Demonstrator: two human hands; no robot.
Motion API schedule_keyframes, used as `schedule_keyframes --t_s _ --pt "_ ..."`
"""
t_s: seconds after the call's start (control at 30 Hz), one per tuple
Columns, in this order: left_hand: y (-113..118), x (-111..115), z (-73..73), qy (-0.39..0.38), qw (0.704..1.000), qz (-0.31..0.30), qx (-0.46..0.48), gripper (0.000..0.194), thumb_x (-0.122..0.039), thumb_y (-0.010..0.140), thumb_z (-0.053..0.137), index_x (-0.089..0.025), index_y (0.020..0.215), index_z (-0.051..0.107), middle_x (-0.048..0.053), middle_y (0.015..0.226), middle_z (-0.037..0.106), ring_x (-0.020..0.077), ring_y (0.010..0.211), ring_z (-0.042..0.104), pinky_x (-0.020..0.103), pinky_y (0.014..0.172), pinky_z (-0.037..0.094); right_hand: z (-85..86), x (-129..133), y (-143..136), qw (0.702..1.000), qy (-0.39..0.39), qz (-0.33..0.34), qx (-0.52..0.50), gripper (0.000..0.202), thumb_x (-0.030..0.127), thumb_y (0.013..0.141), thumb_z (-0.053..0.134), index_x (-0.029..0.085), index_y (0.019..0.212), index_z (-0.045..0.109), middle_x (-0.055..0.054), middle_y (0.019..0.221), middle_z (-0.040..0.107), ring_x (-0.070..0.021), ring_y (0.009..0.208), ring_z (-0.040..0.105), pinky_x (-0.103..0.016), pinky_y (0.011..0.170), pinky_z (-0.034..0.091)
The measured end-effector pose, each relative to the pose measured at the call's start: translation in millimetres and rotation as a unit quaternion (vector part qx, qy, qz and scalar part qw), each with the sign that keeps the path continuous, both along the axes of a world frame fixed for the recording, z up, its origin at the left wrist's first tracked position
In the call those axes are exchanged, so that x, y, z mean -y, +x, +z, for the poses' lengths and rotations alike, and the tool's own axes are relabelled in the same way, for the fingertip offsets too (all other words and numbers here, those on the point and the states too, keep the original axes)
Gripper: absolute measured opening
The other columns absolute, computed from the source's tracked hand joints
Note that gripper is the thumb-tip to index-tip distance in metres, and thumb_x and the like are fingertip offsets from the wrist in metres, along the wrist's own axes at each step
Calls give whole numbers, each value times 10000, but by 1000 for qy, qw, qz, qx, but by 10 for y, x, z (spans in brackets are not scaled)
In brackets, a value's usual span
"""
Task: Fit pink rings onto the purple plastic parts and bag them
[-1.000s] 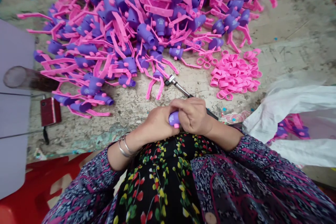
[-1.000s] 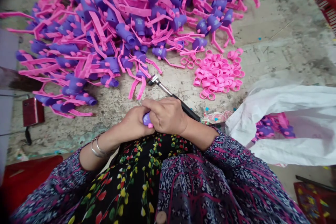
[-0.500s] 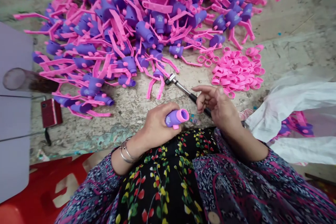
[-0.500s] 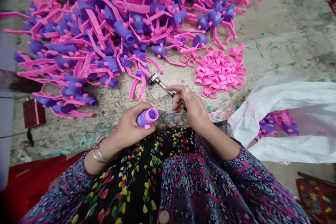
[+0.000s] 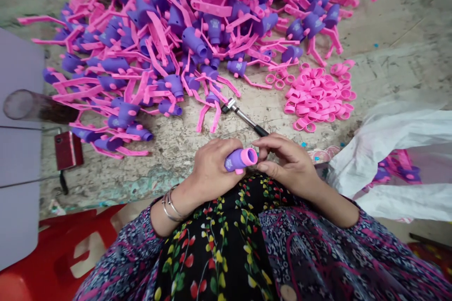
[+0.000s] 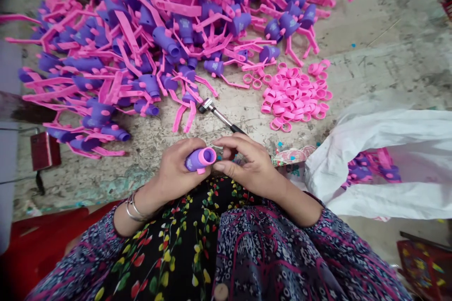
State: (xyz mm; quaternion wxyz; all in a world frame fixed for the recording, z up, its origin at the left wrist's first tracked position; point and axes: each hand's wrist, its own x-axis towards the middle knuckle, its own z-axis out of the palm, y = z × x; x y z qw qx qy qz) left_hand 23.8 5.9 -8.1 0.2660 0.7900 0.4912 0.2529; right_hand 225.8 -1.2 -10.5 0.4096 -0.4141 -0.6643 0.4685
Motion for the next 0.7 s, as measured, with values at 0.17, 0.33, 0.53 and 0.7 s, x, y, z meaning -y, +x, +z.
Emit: schedule_keyframes --t_s 0.17,0.33,0.53,0.7 --pt "-6 6 -18 35 999 -3 -13 150 -315 744 631 -216 852 597 -1 722 678 152 635 582 283 595 433 -4 -13 -34 998 52 2 29 291 342 854 692 272 1133 649 -23 868 639 -156 773 612 -312 713 529" --pt "-25 23 -40 81 996 -4 -31 203 -380 777 639 -204 873 601 17 727 676 173 656 588 307 618 440 9 -16 -69 998 59 -14 29 249 324 857 690 256 1094 660 -5 793 621 -141 727 613 -284 674 531" --pt "-14 19 -26 106 991 18 -77 150 -304 752 625 -209 866 603 21 713 668 192 667 588 317 617 439 23 -13 -110 998 53 -21 26 153 277 874 667 229 1018 677 -8 785 644 -132 697 618 -260 631 524" --pt "16 15 -29 57 994 42 -89 190 -212 693 632 -218 879 597 10 755 690 202 698 621 321 635 464 -21 8 -155 998 37 -45 15 134 244 885 646 222 1010 689 -8 783 659 -132 691 620 -261 636 521"
